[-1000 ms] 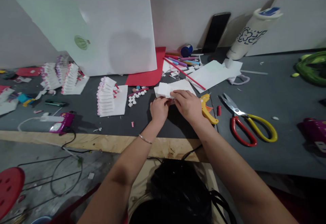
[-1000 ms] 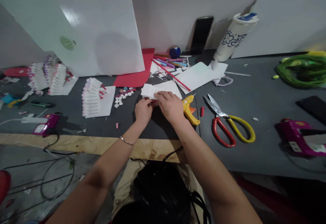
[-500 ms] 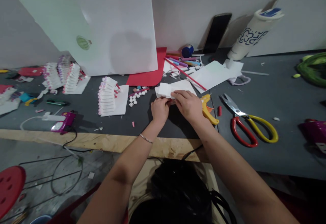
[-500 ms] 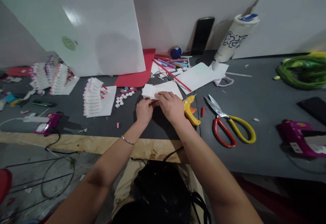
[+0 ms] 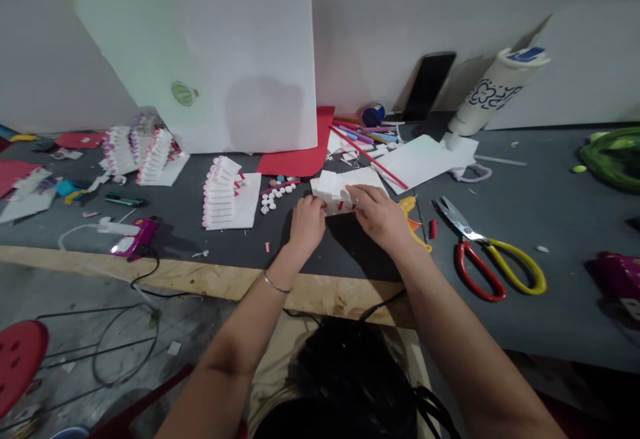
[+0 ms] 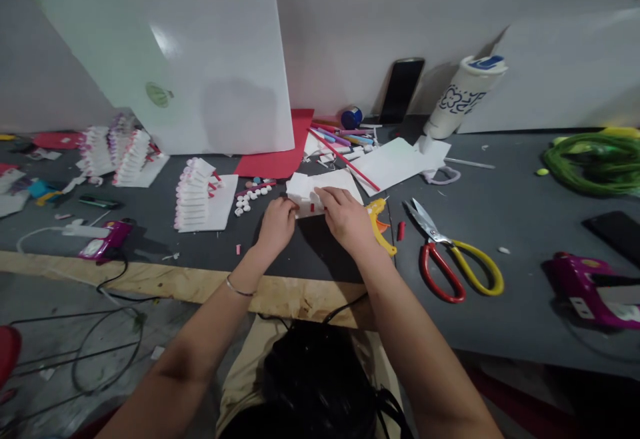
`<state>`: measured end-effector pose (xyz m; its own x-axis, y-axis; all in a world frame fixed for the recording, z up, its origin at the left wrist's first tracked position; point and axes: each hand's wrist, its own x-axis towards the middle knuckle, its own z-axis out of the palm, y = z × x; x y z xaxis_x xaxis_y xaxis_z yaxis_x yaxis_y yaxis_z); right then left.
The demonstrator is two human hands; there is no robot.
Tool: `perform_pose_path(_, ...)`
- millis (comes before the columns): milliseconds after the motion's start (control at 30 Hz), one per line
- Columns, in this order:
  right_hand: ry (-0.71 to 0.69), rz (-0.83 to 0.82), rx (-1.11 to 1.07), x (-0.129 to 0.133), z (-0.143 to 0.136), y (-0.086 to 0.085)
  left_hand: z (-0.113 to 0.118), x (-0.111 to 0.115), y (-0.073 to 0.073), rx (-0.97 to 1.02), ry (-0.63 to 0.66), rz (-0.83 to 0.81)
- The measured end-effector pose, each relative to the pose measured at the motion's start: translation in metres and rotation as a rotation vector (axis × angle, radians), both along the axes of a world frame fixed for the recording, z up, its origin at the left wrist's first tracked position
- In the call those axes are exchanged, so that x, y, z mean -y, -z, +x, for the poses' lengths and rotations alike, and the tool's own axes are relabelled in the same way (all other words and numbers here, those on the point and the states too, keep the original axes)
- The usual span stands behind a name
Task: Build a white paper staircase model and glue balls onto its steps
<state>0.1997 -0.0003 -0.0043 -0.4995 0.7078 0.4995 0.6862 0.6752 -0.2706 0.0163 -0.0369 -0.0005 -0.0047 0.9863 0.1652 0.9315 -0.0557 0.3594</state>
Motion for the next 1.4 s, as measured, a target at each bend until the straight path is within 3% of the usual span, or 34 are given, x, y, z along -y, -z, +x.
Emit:
perform_pose_path(167, 0.030, 0.011, 0.033, -0.003, 0.011, -0.002, -0.002, 0.008, 0.005, -0.067, 0.091, -0.001)
perform_pose_path(333, 0.055, 0.012, 0.056, -0.004, 0.014, -0.004, 0.005, 0.017, 0.010, -0.014, 0.157, 0.034)
perform_pose_path(600, 0.111, 0.022, 0.077, -0.007, 0.020, -0.007, 0.017, 0.031, 0.007, 0.074, 0.251, 0.021)
perform_pose_path(867, 0.070, -0.016, -0.034, -0.010, 0.015, -0.018, -0.010, -0.008, 0.002, 0.171, 0.023, -0.003)
perform_pose_path(1100, -0.114, -0.042, -0.045, -0.014, 0.003, -0.024, -0.005, -0.028, 0.010, 0.182, 0.026, -0.010)
perform_pose_path(1400, -0.094, -0.019, 0.115, -0.022, -0.010, -0.018, -0.005, -0.033, 0.016, 0.212, 0.015, 0.010)
